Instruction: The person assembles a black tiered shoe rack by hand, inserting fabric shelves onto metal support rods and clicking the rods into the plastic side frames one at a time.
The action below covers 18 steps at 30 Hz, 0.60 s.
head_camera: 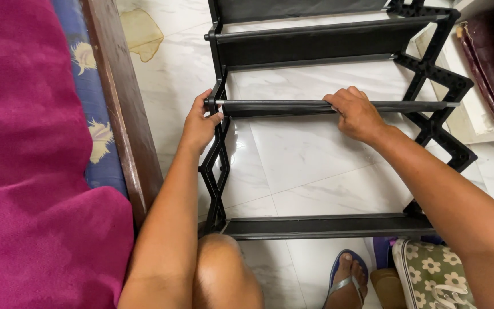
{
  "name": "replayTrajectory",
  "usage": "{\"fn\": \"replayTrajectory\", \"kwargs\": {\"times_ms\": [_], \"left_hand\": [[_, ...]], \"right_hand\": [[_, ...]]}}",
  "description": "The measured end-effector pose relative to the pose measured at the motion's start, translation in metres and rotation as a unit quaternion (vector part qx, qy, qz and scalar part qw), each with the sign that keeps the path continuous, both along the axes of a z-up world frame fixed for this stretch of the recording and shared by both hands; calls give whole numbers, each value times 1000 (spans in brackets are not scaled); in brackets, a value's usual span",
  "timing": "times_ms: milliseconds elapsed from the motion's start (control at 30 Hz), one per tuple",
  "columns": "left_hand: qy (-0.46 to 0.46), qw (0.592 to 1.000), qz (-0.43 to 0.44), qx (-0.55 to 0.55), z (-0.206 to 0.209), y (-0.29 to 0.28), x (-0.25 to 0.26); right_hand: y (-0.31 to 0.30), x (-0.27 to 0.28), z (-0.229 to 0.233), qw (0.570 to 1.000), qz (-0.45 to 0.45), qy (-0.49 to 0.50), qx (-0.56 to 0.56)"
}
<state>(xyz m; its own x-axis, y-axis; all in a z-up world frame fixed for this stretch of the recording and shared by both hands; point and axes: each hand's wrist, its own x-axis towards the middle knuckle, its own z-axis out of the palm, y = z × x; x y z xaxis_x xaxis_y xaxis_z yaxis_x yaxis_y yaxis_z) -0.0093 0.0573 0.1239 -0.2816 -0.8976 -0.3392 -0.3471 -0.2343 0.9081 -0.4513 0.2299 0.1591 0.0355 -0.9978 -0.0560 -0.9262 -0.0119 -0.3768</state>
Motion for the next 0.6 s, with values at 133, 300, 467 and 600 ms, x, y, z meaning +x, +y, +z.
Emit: {"fn": "replayTrajectory", "kwargs": {"times_ms": [133, 300, 467, 600], "left_hand": [[-13, 1000, -10, -20, 1, 2, 0], [-5, 1000, -6, 6, 5, 1, 0], [12, 1000, -7, 4, 3, -1, -1], [12, 1000, -7, 5, 4, -1, -1]], "right_hand": [[-3, -2, -2, 1000, 6, 1, -15], [-3, -5, -5, 999, 11, -26, -39], [-4, -6, -6, 999, -14, -37, -19], [-4, -6, -8, 999, -12, -38, -24]]}}
